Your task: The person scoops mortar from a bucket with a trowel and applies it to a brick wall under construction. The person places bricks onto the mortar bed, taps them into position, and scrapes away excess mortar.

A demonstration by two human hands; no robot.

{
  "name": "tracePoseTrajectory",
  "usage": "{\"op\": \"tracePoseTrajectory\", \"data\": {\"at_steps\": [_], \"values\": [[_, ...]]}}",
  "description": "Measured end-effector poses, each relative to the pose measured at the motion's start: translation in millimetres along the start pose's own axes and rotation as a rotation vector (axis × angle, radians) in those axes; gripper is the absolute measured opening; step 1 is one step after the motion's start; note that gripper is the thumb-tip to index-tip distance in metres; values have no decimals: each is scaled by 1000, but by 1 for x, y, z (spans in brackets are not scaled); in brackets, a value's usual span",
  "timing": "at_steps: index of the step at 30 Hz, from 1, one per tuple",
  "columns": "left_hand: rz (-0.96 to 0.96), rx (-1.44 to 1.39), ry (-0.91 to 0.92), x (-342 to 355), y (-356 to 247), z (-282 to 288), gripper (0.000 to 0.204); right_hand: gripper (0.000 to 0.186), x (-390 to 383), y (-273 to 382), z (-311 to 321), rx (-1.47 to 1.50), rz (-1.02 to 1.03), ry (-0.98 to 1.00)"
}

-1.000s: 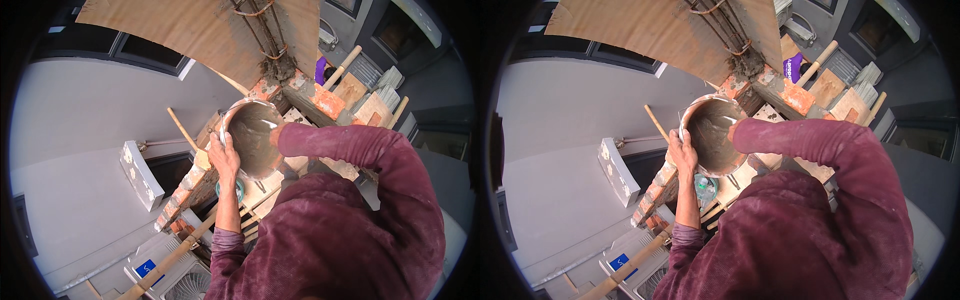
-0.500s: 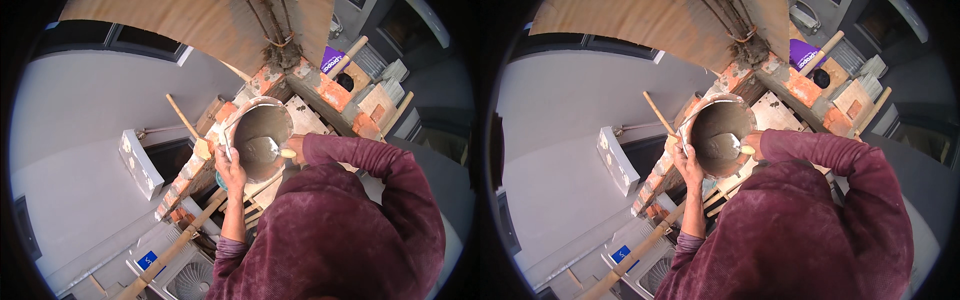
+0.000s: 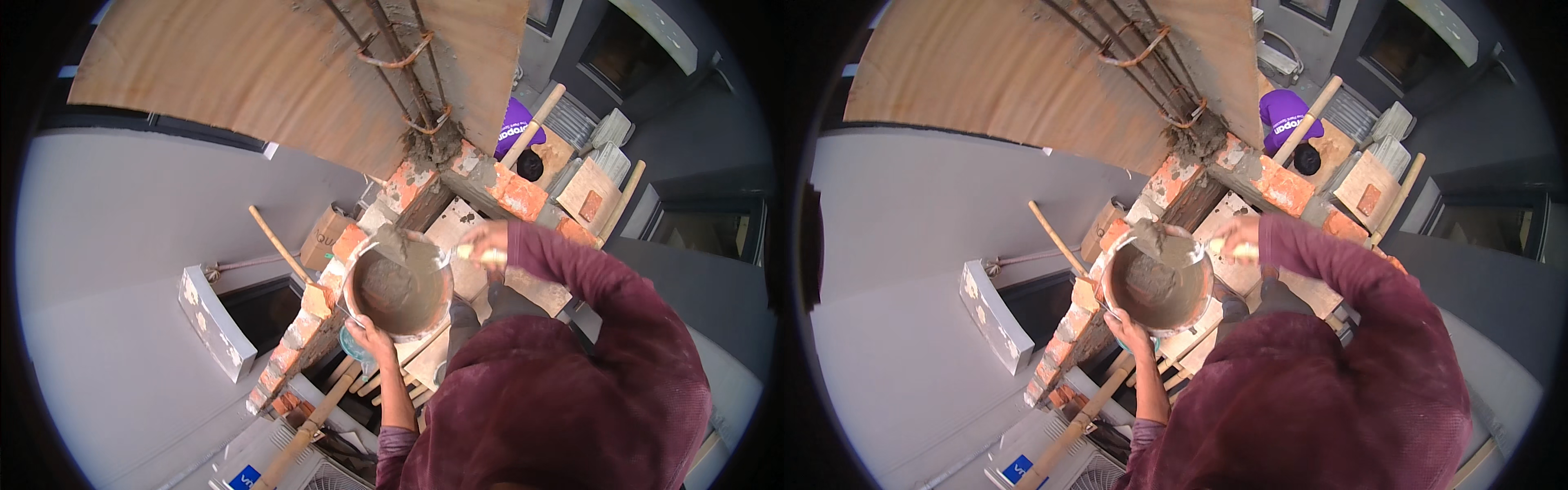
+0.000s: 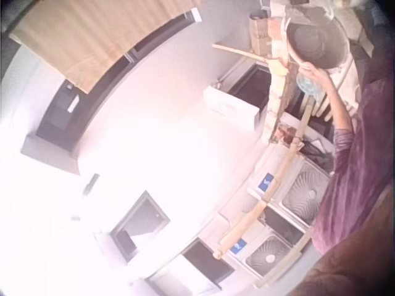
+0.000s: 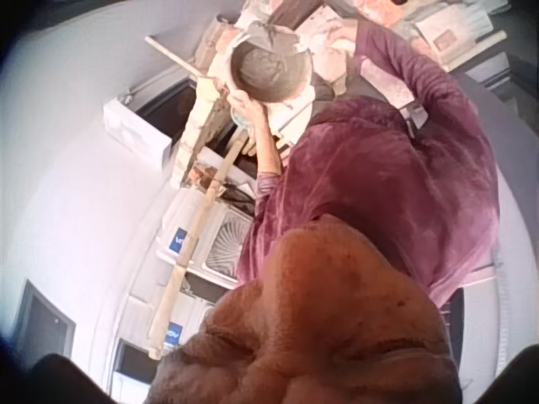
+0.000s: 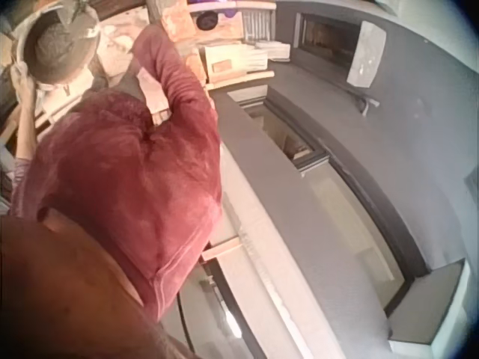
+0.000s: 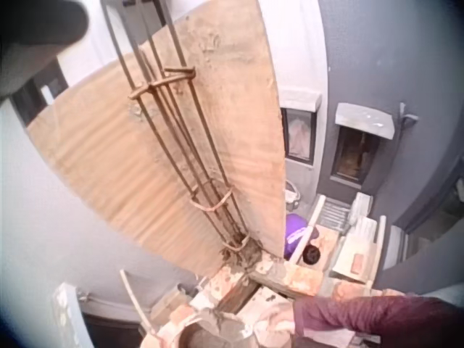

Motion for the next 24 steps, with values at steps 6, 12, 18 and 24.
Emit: {"op": "tracePoseTrajectory", "data": {"at_steps": [6,12,18,24], "values": [[13,-40,2,25,8,-28,49,36,35,12,59,-268,61,-4],[288,-195,136,62,49,-89,44,28,72,-7,1,-1233,268,-177],[132,-9,173,29,44,-34,40,49,27,-81,-88,-1064,57,-115],[-29,385,283,15,22,-48,36,43,80,-95,-88,-1622,125,-367]]}}
Point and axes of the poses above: each hand's wrist, its own x-axis towards the middle knuckle, its own z-axis out of the back of the hand, y = z × x, the point moved 8 cm from there along x, towards the middle knuckle, and after that the axes turned 6 degrees about z, right-handed, at the moved point
